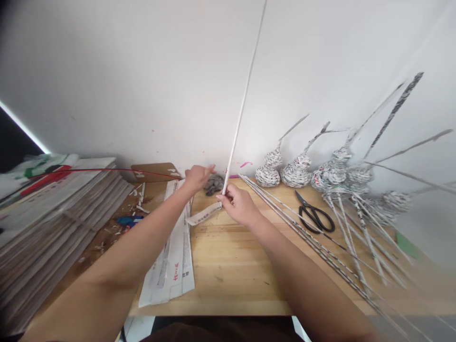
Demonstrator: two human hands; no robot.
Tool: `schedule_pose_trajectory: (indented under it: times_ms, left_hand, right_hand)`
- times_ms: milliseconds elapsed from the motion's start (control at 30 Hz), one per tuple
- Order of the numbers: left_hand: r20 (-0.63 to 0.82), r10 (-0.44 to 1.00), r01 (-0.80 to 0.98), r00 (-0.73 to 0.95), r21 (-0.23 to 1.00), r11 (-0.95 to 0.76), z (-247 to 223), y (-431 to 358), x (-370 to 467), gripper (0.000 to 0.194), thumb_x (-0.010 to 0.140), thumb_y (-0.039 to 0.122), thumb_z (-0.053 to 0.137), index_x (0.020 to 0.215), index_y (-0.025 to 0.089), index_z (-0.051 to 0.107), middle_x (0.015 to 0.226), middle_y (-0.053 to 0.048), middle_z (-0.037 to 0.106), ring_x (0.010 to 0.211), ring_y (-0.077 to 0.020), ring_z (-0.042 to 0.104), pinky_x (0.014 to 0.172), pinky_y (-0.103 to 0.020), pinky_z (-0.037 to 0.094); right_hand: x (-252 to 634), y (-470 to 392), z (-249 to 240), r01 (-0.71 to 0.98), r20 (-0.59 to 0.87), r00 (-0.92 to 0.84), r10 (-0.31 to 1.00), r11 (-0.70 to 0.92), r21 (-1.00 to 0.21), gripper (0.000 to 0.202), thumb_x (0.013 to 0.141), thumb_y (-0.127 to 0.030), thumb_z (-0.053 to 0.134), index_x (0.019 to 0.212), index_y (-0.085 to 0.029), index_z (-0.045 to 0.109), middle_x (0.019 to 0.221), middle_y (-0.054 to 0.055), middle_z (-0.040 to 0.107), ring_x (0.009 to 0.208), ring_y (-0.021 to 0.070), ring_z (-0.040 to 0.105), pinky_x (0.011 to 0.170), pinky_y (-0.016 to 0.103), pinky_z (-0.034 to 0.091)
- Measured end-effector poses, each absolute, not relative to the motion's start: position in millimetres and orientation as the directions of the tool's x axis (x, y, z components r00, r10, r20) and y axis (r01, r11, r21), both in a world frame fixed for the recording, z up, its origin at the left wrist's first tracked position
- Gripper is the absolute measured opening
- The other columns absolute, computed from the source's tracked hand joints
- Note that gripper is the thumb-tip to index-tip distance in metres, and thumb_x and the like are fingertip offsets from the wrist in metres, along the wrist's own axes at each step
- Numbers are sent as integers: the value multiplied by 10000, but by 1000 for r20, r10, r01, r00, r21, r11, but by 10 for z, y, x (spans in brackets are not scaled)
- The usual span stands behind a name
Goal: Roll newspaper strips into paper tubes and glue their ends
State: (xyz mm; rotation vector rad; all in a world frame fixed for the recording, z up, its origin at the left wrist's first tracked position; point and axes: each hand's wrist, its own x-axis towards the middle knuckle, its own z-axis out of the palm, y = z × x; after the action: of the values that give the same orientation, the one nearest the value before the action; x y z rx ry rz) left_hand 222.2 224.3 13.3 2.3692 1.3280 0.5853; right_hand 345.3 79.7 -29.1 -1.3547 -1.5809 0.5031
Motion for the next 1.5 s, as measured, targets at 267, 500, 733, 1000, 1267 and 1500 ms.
schedule_pose_trajectory:
  times_ms: [267, 500, 733, 1000, 1267, 1500]
  left_hand:
    - [71, 834, -115, 547, 993, -9, 270, 1219, 1401, 347, 807, 359, 624, 1093, 166, 584, 891, -81, 713, 700, -143, 664, 468, -177, 360]
    - [-301, 783, -465, 544, 669, 580, -199, 598, 1586, 237, 753, 239, 726, 946, 118, 663, 838, -57, 669, 731, -79, 633, 585, -125, 479]
    - [-248, 888, -720, 388, 520, 460, -138, 705, 1582, 67, 827, 183, 639, 838, 123, 666, 769, -10, 655, 626, -37, 608, 535, -89, 497]
    - [-200, 949, -740, 245, 594, 316, -79, 693, 1289, 56, 803, 157, 657, 851, 129, 659, 839, -32, 696, 744, -83, 672, 618, -109, 551]
    - [-88, 963, -713, 254, 656, 248, -167, 493, 1246, 64, 776, 124, 675, 836, 141, 689, 866, -13, 707, 797, -69, 668, 765, -133, 543]
    - [-182, 963, -730, 200, 628, 270, -78, 460, 1003, 25, 794, 116, 650, 811, 121, 668, 775, -24, 692, 790, -110, 689, 666, -128, 561]
  right_hand:
    - [3324, 767, -184, 354, 416, 211, 885, 327, -876, 255, 850, -443, 566, 898, -196, 524, 785, 59, 676, 670, 182, 658, 629, 303, 514]
    - [2986, 597, -106, 302, 470, 293, 832, 386, -871, 249, 848, -426, 580, 933, -192, 565, 875, 85, 701, 755, 193, 669, 677, 310, 534]
    - [2699, 457, -92, 265, 534, 183, 826, 481, -836, 168, 851, -358, 590, 894, -206, 646, 995, 95, 683, 969, 223, 626, 833, 367, 516]
    - [2595, 355, -67, -82, 188, 115, 975, 198, -977, 346, 822, -478, 590, 976, -198, 720, 1020, 99, 695, 867, 215, 622, 570, 280, 468]
    - [2486, 79, -82, -305, -71, 173, 982, -15, -952, 436, 765, -520, 635, 1003, -168, 730, 1016, 128, 680, 708, 153, 596, 447, 210, 366]
    - [2370, -266, -41, 344, 241, -17, 970, 232, -910, 281, 884, -408, 535, 982, -220, 720, 866, 65, 709, 729, 185, 625, 607, 305, 490]
